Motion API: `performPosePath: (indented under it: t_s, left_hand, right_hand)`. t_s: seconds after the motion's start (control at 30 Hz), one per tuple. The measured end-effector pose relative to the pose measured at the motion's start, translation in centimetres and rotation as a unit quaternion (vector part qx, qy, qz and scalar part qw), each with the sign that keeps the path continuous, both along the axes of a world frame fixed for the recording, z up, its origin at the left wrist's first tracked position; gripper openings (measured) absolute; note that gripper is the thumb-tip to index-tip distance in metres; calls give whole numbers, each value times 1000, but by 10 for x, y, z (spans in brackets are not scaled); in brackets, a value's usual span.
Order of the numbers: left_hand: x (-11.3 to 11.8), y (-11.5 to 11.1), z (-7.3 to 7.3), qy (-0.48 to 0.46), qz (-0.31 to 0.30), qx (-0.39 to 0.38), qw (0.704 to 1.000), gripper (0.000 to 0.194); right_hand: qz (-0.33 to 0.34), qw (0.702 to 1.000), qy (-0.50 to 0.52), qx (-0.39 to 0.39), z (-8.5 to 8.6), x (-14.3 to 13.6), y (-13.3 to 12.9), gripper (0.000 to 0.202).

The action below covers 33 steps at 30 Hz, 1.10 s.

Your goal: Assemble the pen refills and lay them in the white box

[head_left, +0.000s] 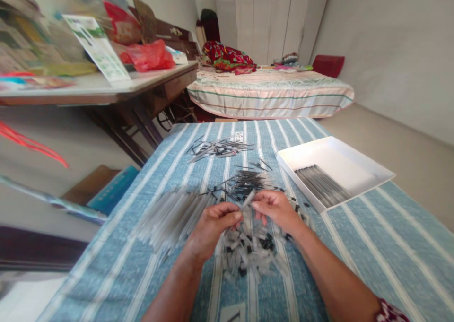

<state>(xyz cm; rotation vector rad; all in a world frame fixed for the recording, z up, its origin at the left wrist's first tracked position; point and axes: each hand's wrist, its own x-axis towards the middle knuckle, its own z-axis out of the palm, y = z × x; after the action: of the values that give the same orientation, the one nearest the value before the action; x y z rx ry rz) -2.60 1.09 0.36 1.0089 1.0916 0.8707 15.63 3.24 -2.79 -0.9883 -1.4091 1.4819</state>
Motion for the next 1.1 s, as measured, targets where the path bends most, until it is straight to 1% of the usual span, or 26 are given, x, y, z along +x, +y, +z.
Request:
performPosePath:
  t_s: [0.07, 0.13, 0.17, 0.23, 0.33, 0.4, 0.47, 0.53, 0.6, 0.7, 0.8, 0.87, 0.97, 1.03, 1.1]
  left_hand:
    - [-1, 1, 0, -38, 46, -1, 998, 13]
    - [-2, 2, -1, -73, 87, -9, 993, 15]
    - [-3, 2, -1, -85, 105, -11, 991, 16]
    - [-3, 3, -2, -98, 132, -11, 986, 17]
    - [-3, 4, -4, -113, 142, -3, 983, 17]
    - [-3, 5, -6, -117, 140, 7, 983, 15]
    - [-3, 5, -7, -118, 138, 16, 983, 14]
    - [-2, 5, -8, -119, 137, 22, 983, 14]
    - [-1, 5, -9, -111, 137, 27, 984, 12]
    - [-1, 4, -10, -91, 141, 36, 985, 10]
    - [-1, 3, -11, -80, 147, 46, 985, 11]
    - [-1, 3, -11, -78, 149, 52, 984, 10]
    - [-1, 3, -12, -86, 150, 54, 984, 10]
    - [-1, 3, -12, -93, 152, 53, 983, 10]
    - [-1, 3, -11, -98, 157, 54, 981, 10]
  right_hand:
    - [34, 995, -92, 25, 2, 4, 0, 18]
    - [74, 976, -191, 74, 4, 9, -1, 13]
    - [89, 961, -242, 102, 6, 11, -2, 11]
    - [113, 920, -344, 149, 9, 15, -3, 8]
    - [136, 851, -477, 173, 14, 18, -4, 12]
    - [149, 814, -532, 179, 16, 18, -6, 13]
    - [159, 790, -561, 189, 17, 17, -7, 14]
    - [161, 776, -576, 199, 18, 15, -10, 14]
    - [157, 769, -584, 207, 18, 14, -12, 14]
    - [151, 771, -580, 216, 17, 13, -14, 12]
    - [133, 792, -555, 217, 13, 13, -13, 10]
    - [101, 818, -522, 219, 9, 13, -11, 10]
    - [56, 872, -439, 210, 4, 11, -10, 10]
    - [45, 913, -366, 177, 3, 9, -10, 8]
    - [48, 947, -293, 122, 3, 7, -12, 6]
